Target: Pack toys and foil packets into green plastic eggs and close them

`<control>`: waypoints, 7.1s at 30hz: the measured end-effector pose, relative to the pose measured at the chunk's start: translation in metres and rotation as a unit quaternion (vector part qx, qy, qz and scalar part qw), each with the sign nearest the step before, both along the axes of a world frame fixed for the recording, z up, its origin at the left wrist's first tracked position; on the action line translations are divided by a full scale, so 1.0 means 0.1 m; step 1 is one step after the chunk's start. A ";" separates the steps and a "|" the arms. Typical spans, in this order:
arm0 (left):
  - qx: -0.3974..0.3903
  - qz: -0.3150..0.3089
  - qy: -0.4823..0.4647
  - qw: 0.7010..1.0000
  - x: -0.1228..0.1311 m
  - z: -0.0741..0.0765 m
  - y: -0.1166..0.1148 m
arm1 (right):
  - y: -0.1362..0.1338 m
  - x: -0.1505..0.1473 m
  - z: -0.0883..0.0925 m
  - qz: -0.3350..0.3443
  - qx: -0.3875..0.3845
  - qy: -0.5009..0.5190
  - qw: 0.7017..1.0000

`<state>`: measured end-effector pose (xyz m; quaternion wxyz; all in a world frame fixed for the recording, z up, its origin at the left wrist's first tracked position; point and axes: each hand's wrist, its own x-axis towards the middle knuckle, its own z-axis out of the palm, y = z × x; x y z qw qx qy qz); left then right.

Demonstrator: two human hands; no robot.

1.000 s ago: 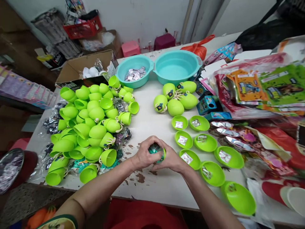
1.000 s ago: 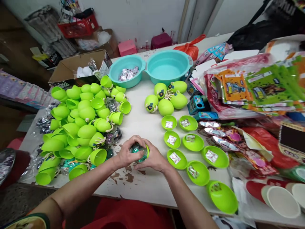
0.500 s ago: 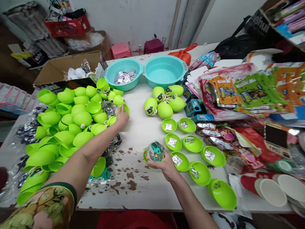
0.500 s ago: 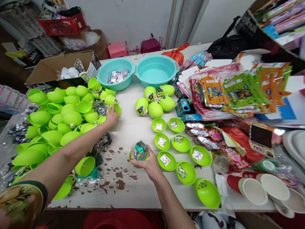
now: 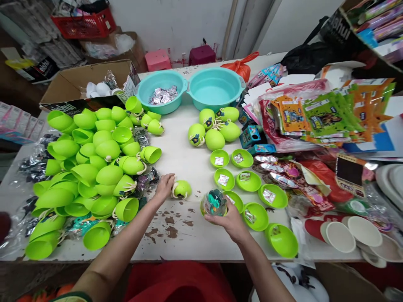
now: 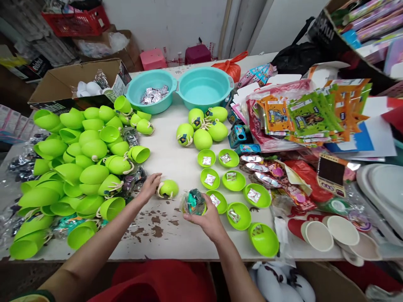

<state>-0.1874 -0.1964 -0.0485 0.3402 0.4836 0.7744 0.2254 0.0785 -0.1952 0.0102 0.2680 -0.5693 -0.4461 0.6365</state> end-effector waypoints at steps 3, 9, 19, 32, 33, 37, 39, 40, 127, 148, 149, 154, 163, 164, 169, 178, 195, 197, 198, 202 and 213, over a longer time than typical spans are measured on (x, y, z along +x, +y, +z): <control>-0.022 0.002 0.050 0.998 0.17 0.08 -0.10 | -0.08 0.00 -0.06 -0.005 0.021 -0.044 0.999; -0.107 -0.045 0.074 0.990 0.33 0.37 -0.04 | -0.20 -0.05 -0.15 0.007 0.076 -0.116 0.990; -0.026 -0.333 -0.110 0.936 0.50 1.10 -0.14 | -0.18 -0.07 0.09 0.162 0.095 -0.151 0.971; -0.206 -0.099 -0.362 0.904 0.64 1.13 -0.25 | -0.24 0.14 0.16 0.038 -0.148 0.200 0.968; -0.209 -0.083 -0.370 0.901 0.66 1.14 -0.28 | -0.28 0.12 0.14 0.015 -0.125 0.193 0.973; -0.153 -0.149 -0.302 0.929 0.67 1.15 -0.34 | -0.34 0.08 0.16 0.011 -0.072 0.137 0.988; -0.066 -0.240 -0.233 0.940 0.62 1.14 -0.35 | -0.30 0.10 0.24 0.054 -0.072 0.118 0.989; -0.022 -0.287 -0.210 0.935 0.59 1.13 -0.35 | -0.27 0.13 0.29 0.078 -0.078 0.117 0.987; -0.075 -0.098 -0.281 0.952 0.56 1.37 -0.26 | -0.15 -0.17 0.26 -0.056 -0.100 0.273 0.955; 0.054 -0.236 -0.127 0.962 0.55 1.36 -0.43 | -0.16 -0.08 0.41 0.027 -0.229 0.268 0.935; 0.036 -0.230 -0.113 0.966 0.53 1.38 -0.41 | -0.16 -0.06 0.42 0.033 -0.216 0.275 0.936; 0.003 -0.225 -0.059 0.973 0.50 1.47 -0.36 | -0.17 -0.04 0.48 0.081 -0.028 0.133 0.987; -0.062 -0.141 -0.267 0.952 0.53 1.50 -0.45 | -0.16 0.00 0.62 0.176 0.066 0.042 0.981; -0.068 -0.132 -0.282 0.948 0.53 1.49 -0.45 | -0.16 0.01 0.64 0.180 0.069 0.037 0.981; -0.092 -0.160 -0.324 0.928 0.47 1.45 -0.42 | -0.09 0.05 0.70 0.231 0.078 0.036 0.969; -0.136 -0.171 -0.338 0.915 0.42 1.38 -0.47 | -0.18 -0.01 0.54 0.148 -0.006 0.106 0.983; -0.016 -0.349 -0.176 0.920 0.42 1.46 -0.37 | -0.30 -0.11 0.52 0.037 -0.181 0.229 0.956; -0.026 -0.327 -0.180 0.928 0.41 1.49 -0.35 | -0.30 -0.10 0.56 0.049 -0.192 0.257 0.946; -0.034 -0.316 -0.181 0.931 0.41 1.50 -0.34 | -0.30 -0.09 0.58 0.055 -0.190 0.269 0.943; -0.075 -0.302 -0.206 0.928 0.41 1.59 -0.29 | -0.30 -0.07 0.64 0.060 -0.164 0.263 0.949; -0.092 -0.272 -0.168 0.943 0.47 1.64 -0.35 | -0.33 -0.05 0.58 0.093 -0.049 0.177 0.979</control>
